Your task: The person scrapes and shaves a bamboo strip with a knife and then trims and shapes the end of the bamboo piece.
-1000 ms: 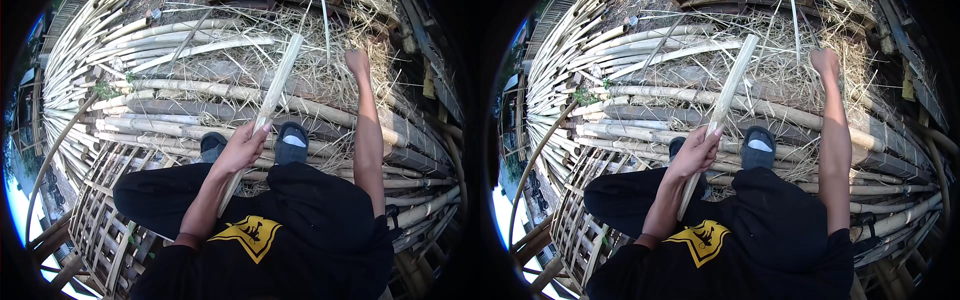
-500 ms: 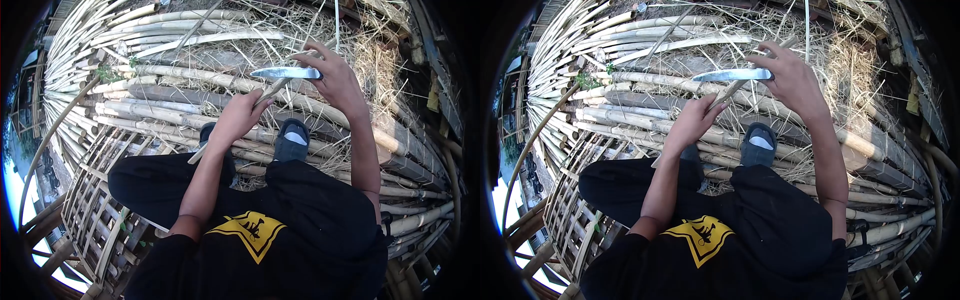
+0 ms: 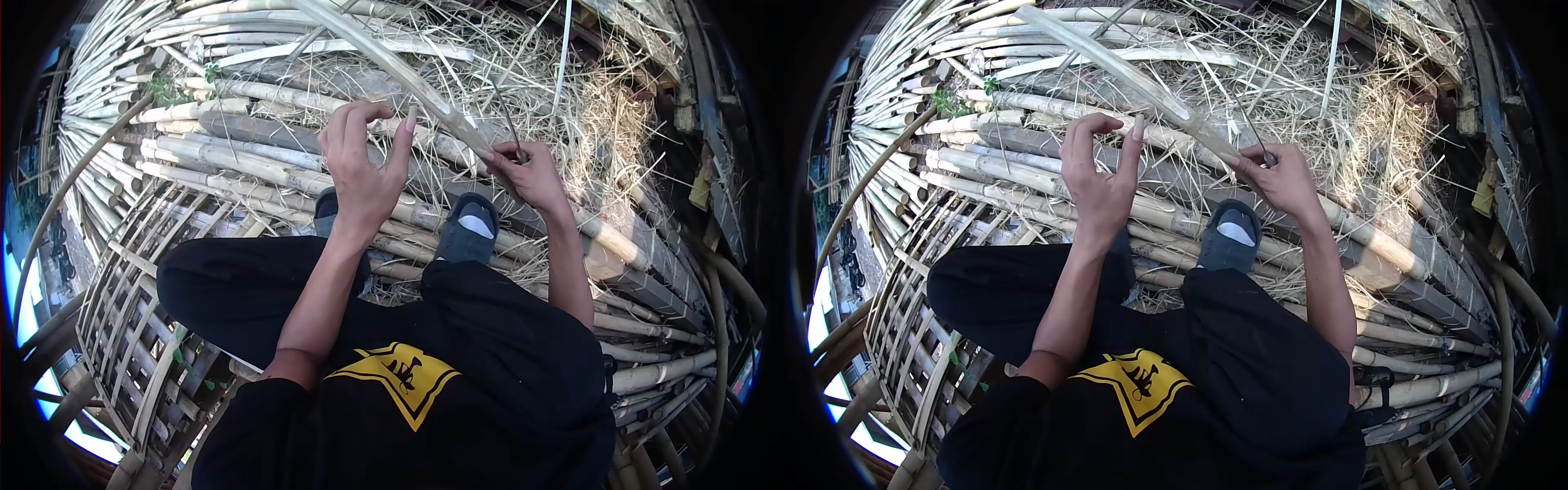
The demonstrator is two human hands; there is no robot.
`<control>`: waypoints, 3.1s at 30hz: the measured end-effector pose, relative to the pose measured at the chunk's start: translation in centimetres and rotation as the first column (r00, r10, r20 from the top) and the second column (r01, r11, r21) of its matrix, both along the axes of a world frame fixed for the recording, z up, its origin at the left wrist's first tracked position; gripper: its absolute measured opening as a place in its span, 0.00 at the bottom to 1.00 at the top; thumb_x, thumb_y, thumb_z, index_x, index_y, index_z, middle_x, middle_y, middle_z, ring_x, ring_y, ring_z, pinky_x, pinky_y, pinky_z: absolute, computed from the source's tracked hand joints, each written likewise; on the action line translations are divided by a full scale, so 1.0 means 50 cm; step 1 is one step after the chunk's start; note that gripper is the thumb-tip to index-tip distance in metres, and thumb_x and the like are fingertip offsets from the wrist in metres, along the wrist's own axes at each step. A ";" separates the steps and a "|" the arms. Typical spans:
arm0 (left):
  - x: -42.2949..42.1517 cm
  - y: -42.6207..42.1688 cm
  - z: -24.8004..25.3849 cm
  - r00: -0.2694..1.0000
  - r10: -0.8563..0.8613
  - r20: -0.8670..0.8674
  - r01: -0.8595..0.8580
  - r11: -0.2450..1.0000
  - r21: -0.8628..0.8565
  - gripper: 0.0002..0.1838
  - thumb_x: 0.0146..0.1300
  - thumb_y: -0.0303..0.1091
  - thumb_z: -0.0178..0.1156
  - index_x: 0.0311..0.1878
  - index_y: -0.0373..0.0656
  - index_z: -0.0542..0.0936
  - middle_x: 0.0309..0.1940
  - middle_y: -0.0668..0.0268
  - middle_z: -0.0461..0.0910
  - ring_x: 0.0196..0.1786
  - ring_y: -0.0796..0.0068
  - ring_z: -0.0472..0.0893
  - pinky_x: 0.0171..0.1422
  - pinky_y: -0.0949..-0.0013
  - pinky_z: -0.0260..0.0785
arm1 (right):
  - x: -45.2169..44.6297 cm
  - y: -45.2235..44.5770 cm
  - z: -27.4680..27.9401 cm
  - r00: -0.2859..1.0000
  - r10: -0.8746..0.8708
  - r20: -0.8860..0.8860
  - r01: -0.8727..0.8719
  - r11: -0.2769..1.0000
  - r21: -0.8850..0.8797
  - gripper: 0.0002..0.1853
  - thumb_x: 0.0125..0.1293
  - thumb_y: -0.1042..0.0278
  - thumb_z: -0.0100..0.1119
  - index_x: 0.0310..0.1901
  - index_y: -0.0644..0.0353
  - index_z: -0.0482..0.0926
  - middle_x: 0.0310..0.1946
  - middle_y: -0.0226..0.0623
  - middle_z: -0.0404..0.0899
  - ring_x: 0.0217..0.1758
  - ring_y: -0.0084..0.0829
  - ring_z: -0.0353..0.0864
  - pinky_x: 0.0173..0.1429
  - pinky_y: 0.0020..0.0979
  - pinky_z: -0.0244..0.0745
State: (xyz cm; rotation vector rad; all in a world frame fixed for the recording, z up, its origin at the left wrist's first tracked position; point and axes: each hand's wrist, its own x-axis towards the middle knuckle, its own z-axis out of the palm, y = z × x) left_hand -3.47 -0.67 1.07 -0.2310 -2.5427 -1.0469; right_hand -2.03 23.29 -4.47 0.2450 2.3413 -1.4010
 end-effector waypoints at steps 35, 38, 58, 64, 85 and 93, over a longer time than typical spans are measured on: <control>0.002 0.023 -0.096 0.531 -0.620 0.578 -0.326 0.480 0.815 0.17 0.70 0.38 0.60 0.53 0.42 0.66 0.26 0.68 0.77 0.16 0.83 0.74 0.18 0.80 0.64 | -0.191 -0.030 0.072 0.861 0.507 -0.035 -0.365 0.664 0.653 0.17 0.64 0.60 0.54 0.28 0.69 0.80 0.21 0.55 0.77 0.27 0.53 0.80 0.39 0.48 0.75; -0.002 0.014 -0.115 0.534 -0.650 0.540 -0.355 0.408 0.841 0.15 0.67 0.32 0.61 0.50 0.41 0.66 0.33 0.63 0.81 0.19 0.80 0.77 0.20 0.79 0.68 | -0.236 -0.029 0.045 0.809 0.588 -0.008 -0.407 0.569 0.714 0.20 0.64 0.59 0.51 0.28 0.70 0.80 0.23 0.57 0.78 0.32 0.54 0.82 0.42 0.49 0.77; 0.007 -0.005 -0.116 0.290 -0.736 0.612 -0.304 0.536 0.788 0.12 0.72 0.42 0.56 0.43 0.43 0.73 0.20 0.78 0.67 0.17 0.92 0.60 0.18 0.82 0.49 | -0.170 -0.029 -0.026 0.905 0.424 0.035 -0.406 0.834 0.374 0.32 0.69 0.43 0.54 0.19 0.66 0.74 0.10 0.40 0.68 0.16 0.35 0.67 0.27 0.41 0.67; 0.019 0.013 -0.116 0.309 -0.600 0.738 -0.274 0.687 0.673 0.16 0.71 0.49 0.57 0.38 0.45 0.73 0.16 0.81 0.62 0.15 0.92 0.58 0.16 0.80 0.46 | -0.148 -0.054 -0.011 0.931 0.333 0.151 -0.365 0.824 0.432 0.23 0.58 0.52 0.60 0.25 0.72 0.81 0.22 0.59 0.79 0.31 0.53 0.83 0.43 0.47 0.77; 0.022 0.042 -0.149 0.601 -0.187 0.777 0.021 0.976 0.219 0.26 0.74 0.51 0.49 0.33 0.33 0.75 0.16 0.61 0.70 0.22 0.74 0.70 0.29 0.63 0.64 | -0.175 -0.046 -0.113 0.949 0.312 0.037 -0.271 0.752 0.600 0.15 0.48 0.63 0.61 0.28 0.70 0.83 0.29 0.58 0.83 0.34 0.55 0.85 0.43 0.47 0.81; 0.023 0.041 -0.144 0.599 -0.249 0.761 -0.034 0.942 0.335 0.24 0.76 0.48 0.48 0.29 0.38 0.71 0.16 0.74 0.64 0.19 0.85 0.63 0.22 0.73 0.55 | -0.229 -0.011 -0.089 0.982 0.188 -0.003 -0.139 0.738 0.661 0.15 0.54 0.62 0.60 0.33 0.68 0.83 0.30 0.56 0.83 0.37 0.53 0.86 0.44 0.46 0.81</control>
